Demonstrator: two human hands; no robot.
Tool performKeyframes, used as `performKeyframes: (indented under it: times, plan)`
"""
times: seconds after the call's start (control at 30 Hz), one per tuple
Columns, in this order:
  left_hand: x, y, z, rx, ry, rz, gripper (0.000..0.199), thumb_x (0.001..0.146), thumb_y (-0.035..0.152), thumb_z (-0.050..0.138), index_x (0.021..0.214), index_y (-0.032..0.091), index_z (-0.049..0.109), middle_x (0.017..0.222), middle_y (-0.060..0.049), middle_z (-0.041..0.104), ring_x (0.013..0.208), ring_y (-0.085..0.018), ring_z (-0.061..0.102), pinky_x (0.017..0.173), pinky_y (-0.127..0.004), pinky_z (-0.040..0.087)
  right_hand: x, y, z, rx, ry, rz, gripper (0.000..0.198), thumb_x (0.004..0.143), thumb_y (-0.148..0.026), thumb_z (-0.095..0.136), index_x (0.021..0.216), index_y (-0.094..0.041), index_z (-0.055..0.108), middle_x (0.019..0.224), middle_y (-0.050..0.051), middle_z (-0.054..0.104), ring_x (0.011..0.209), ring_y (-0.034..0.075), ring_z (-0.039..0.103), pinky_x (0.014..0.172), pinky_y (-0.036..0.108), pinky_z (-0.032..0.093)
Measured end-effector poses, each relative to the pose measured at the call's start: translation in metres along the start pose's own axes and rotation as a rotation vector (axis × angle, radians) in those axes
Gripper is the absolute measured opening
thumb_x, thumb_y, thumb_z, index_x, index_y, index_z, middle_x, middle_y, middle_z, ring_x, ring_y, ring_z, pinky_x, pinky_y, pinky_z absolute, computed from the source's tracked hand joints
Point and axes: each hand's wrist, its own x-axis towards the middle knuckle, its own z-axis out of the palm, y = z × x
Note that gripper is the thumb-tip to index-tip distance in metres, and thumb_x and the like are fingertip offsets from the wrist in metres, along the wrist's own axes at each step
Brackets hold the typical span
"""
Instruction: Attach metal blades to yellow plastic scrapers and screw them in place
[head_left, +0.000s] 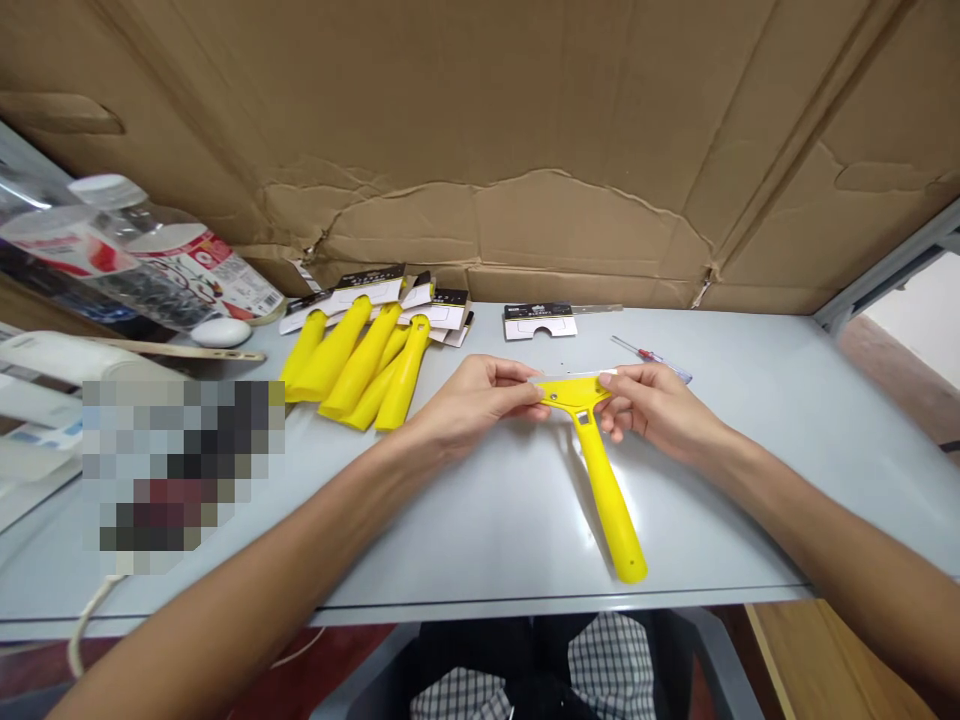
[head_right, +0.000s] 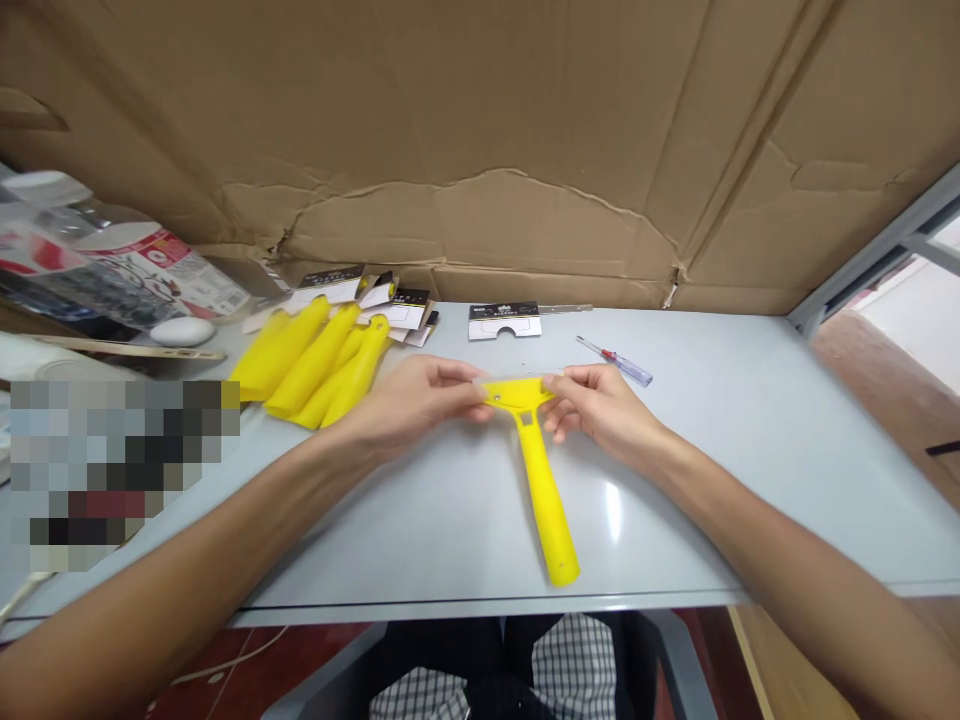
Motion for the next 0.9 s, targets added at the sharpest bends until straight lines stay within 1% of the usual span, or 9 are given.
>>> performKeyframes:
  times: [0.13, 0.3, 0.43, 0.5, 0.67, 0.8, 0.9]
  plan:
    - [0.0016, -0.0020, 0.0008, -0.018, -0.006, 0.011, 0.013, 0.089, 0.000, 0.070, 0.086, 0.008, 0.079, 0.072, -0.006, 0.079, 0.062, -0.010, 0.072, 0.070, -0.020, 0.059, -0.0016, -0.0028, 0.0006, -0.006, -0.022, -0.005, 0.034, 0.083, -0.044, 0.092, 0.086, -0.012, 0.079, 0.072, 0.008, 0.075, 0.060, 0.012, 0.067, 0.057, 0.022, 0.059]
    - [0.0059, -0.0064, -0.0015, -0.098, 0.000, 0.024, 0.016, 0.087, 0.000, 0.071, 0.099, 0.008, 0.079, 0.082, -0.008, 0.081, 0.064, -0.012, 0.074, 0.072, -0.024, 0.061, -0.0021, -0.0041, 0.0006, 0.019, -0.011, -0.002, 0.035, 0.077, -0.041, 0.097, 0.086, -0.011, 0.080, 0.072, 0.008, 0.076, 0.060, 0.012, 0.068, 0.059, 0.023, 0.060]
    - [0.0067, -0.0079, -0.0019, -0.119, -0.019, 0.057, 0.011, 0.087, 0.004, 0.073, 0.096, 0.007, 0.077, 0.086, -0.009, 0.080, 0.067, -0.012, 0.073, 0.076, -0.027, 0.062, -0.0010, -0.0018, 0.0012, 0.010, 0.018, -0.023, 0.037, 0.076, -0.043, 0.097, 0.085, -0.012, 0.080, 0.073, 0.009, 0.076, 0.062, 0.013, 0.069, 0.060, 0.025, 0.061]
    - [0.0057, -0.0084, -0.0012, -0.111, -0.020, 0.066, 0.012, 0.088, 0.007, 0.075, 0.100, 0.007, 0.076, 0.085, -0.010, 0.079, 0.067, -0.013, 0.073, 0.077, -0.028, 0.061, -0.0011, -0.0016, 0.0021, 0.003, 0.025, -0.024, 0.038, 0.075, -0.044, 0.097, 0.084, -0.012, 0.079, 0.072, 0.009, 0.077, 0.061, 0.013, 0.069, 0.061, 0.025, 0.061]
    - [0.0021, -0.0087, 0.0016, -0.052, -0.012, 0.064, 0.035, 0.087, 0.010, 0.079, 0.120, 0.007, 0.069, 0.075, -0.008, 0.077, 0.063, -0.014, 0.070, 0.075, -0.029, 0.060, -0.0026, -0.0029, 0.0046, -0.012, 0.026, -0.013, 0.036, 0.076, -0.044, 0.096, 0.081, -0.013, 0.077, 0.071, 0.008, 0.077, 0.060, 0.013, 0.070, 0.062, 0.026, 0.061]
    - [0.0014, -0.0085, 0.0039, -0.043, 0.008, 0.050, 0.035, 0.088, 0.009, 0.077, 0.120, 0.006, 0.065, 0.073, -0.008, 0.077, 0.060, -0.014, 0.070, 0.070, -0.027, 0.059, -0.0030, -0.0027, 0.0049, -0.031, 0.014, -0.020, 0.033, 0.079, -0.043, 0.093, 0.081, -0.014, 0.077, 0.072, 0.008, 0.077, 0.059, 0.013, 0.069, 0.063, 0.027, 0.062]
    - [0.0022, -0.0090, 0.0042, -0.062, -0.005, 0.050, 0.033, 0.088, 0.008, 0.076, 0.119, 0.007, 0.065, 0.072, -0.009, 0.077, 0.060, -0.013, 0.070, 0.068, -0.026, 0.058, -0.0029, -0.0018, 0.0046, -0.041, 0.016, -0.025, 0.032, 0.082, -0.043, 0.091, 0.082, -0.014, 0.077, 0.073, 0.009, 0.077, 0.060, 0.014, 0.070, 0.064, 0.028, 0.062]
